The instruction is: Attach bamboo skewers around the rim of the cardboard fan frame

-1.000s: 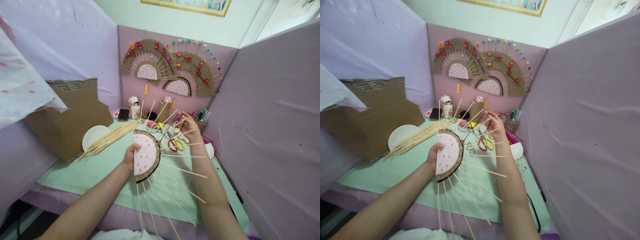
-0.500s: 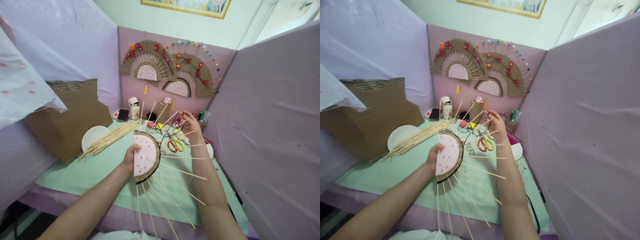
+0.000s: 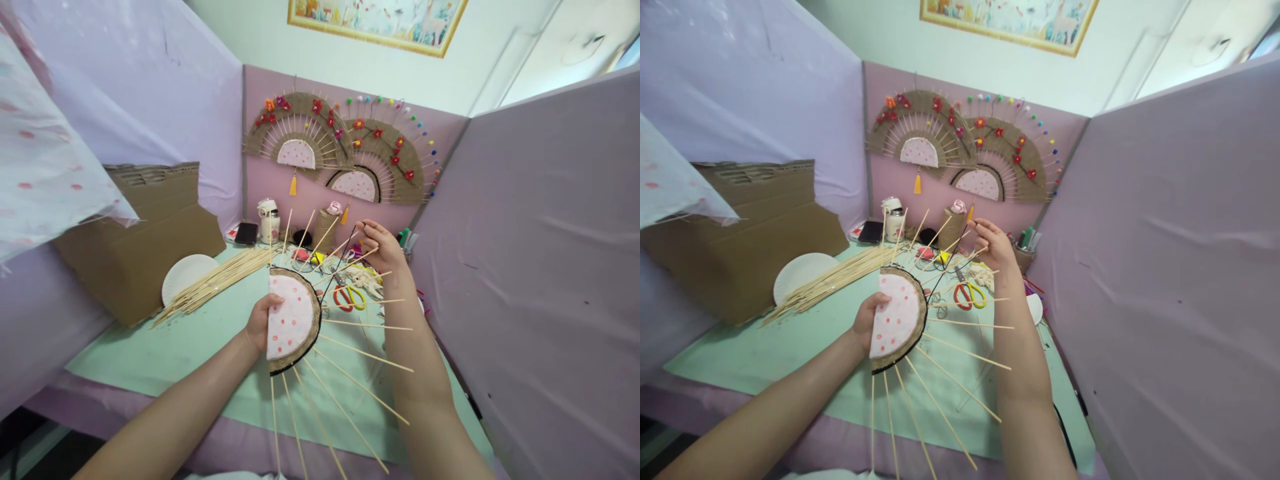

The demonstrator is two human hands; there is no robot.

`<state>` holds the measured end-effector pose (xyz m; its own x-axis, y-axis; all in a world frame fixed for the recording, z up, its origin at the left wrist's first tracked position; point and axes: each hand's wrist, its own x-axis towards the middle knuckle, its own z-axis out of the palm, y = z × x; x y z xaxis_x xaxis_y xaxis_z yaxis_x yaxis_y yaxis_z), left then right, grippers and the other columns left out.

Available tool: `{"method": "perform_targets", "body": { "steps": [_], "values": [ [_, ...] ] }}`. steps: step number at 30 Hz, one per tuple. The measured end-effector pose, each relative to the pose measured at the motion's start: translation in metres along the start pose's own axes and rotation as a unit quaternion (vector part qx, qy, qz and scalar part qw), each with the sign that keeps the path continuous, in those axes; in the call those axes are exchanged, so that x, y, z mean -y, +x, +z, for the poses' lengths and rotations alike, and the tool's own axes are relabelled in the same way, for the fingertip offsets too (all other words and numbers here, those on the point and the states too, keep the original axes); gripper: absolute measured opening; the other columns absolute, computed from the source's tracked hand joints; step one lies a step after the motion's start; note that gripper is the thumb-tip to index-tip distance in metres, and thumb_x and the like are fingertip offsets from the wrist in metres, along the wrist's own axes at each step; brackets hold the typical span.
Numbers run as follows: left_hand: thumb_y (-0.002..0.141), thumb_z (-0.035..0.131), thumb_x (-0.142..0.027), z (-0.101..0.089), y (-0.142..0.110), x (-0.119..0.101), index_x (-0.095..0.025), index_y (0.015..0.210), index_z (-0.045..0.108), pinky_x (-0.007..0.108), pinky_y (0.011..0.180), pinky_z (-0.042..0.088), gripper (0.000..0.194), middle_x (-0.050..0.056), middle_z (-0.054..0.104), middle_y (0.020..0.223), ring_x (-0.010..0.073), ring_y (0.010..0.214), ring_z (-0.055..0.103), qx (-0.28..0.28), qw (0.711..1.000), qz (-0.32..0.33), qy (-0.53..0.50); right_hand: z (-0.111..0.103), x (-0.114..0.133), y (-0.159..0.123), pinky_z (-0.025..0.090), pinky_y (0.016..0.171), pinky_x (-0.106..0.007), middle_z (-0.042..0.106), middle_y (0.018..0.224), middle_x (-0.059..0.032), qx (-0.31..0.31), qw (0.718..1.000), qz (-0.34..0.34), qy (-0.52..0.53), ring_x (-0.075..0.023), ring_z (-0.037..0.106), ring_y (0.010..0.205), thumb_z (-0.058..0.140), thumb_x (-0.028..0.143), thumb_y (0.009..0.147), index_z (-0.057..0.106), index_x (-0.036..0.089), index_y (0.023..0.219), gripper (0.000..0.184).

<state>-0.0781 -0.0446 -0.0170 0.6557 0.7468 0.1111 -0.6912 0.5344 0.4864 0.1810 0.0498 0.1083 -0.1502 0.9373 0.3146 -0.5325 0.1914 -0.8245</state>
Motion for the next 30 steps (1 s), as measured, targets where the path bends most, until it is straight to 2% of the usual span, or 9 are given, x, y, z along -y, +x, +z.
{"method": "perform_targets", "body": {
  "steps": [3,5,7,9,13,18,24,30],
  "values": [
    [0.07,0.047,-0.02,-0.001,-0.001,0.0,-0.003,0.124,0.053,0.045,0.095,0.04,0.056,0.017,0.07,0.1,0.0299,0.098,0.064,-0.012,1.0,-0.002,-0.002,0.0,-0.005,0.007,0.034,0.032,-0.004,0.073,0.085,0.0017,-0.005,0.997,0.054,0.05,0.0028,0.039,0.035,0.063,0.007,0.071,0.062,0.019,0.081,0.016],
    [0.071,0.047,-0.02,-0.004,-0.001,-0.001,-0.003,0.121,0.056,0.044,0.093,0.041,0.053,0.017,0.071,0.096,0.0293,0.095,0.065,-0.014,1.0,-0.004,-0.003,-0.001,-0.015,0.011,0.038,0.035,-0.002,0.073,0.087,0.0021,-0.019,0.994,0.075,0.077,0.0024,0.049,0.041,0.063,0.004,0.071,0.061,0.019,0.081,0.018],
    [0.071,0.047,-0.02,-0.006,-0.001,0.0,-0.003,0.119,0.057,0.044,0.092,0.042,0.052,0.017,0.071,0.095,0.0286,0.091,0.067,-0.01,1.0,-0.005,-0.003,0.0,-0.028,0.014,0.046,0.043,-0.003,0.073,0.087,0.0003,-0.033,0.992,0.083,0.093,-0.0014,0.062,0.056,0.064,0.003,0.069,0.061,0.018,0.082,0.021],
    [0.071,0.047,-0.021,-0.007,0.0,0.0,-0.003,0.119,0.057,0.043,0.091,0.043,0.052,0.017,0.071,0.094,0.0281,0.089,0.067,-0.007,1.0,-0.005,-0.005,0.001,-0.042,0.016,0.052,0.053,-0.007,0.073,0.085,-0.0022,-0.04,0.991,0.085,0.098,-0.0069,0.068,0.072,0.066,0.003,0.068,0.062,0.017,0.082,0.021],
    [0.071,0.047,-0.021,-0.006,-0.001,0.001,-0.004,0.121,0.056,0.043,0.09,0.043,0.053,0.016,0.072,0.091,0.0274,0.086,0.068,-0.009,1.0,-0.001,-0.007,0.009,-0.065,0.016,0.057,0.063,-0.013,0.073,0.082,-0.0048,-0.044,0.99,0.088,0.097,-0.0114,0.07,0.077,0.067,0.002,0.067,0.061,0.016,0.08,0.02],
    [0.071,0.049,-0.02,-0.007,-0.002,-0.001,-0.003,0.116,0.06,0.042,0.091,0.044,0.049,0.015,0.072,0.089,0.028,0.089,0.067,-0.022,1.0,-0.017,-0.008,0.019,-0.082,0.011,0.059,0.061,-0.016,0.073,0.081,-0.0041,-0.055,0.989,0.099,0.097,-0.0132,0.07,0.078,0.066,0.0,0.067,0.059,0.018,0.079,0.022],
    [0.072,0.049,-0.018,-0.007,-0.002,-0.003,-0.003,0.104,0.066,0.04,0.091,0.044,0.04,0.015,0.073,0.086,0.0281,0.09,0.067,-0.009,1.0,-0.021,-0.015,0.027,-0.107,0.009,0.057,0.069,-0.015,0.071,0.075,-0.0043,-0.078,0.989,0.097,0.078,-0.0108,0.069,0.075,0.062,-0.002,0.068,0.058,0.016,0.075,0.02],
    [0.072,0.048,-0.017,-0.006,-0.002,-0.004,-0.004,0.103,0.067,0.039,0.089,0.045,0.038,0.015,0.072,0.089,0.027,0.088,0.068,0.001,1.0,-0.014,-0.019,0.046,-0.135,-0.002,0.054,0.073,-0.017,0.072,0.077,-0.0025,-0.051,0.99,0.13,0.028,-0.0097,0.068,0.077,0.063,0.002,0.07,0.061,0.016,0.075,0.015]
  ]
}}
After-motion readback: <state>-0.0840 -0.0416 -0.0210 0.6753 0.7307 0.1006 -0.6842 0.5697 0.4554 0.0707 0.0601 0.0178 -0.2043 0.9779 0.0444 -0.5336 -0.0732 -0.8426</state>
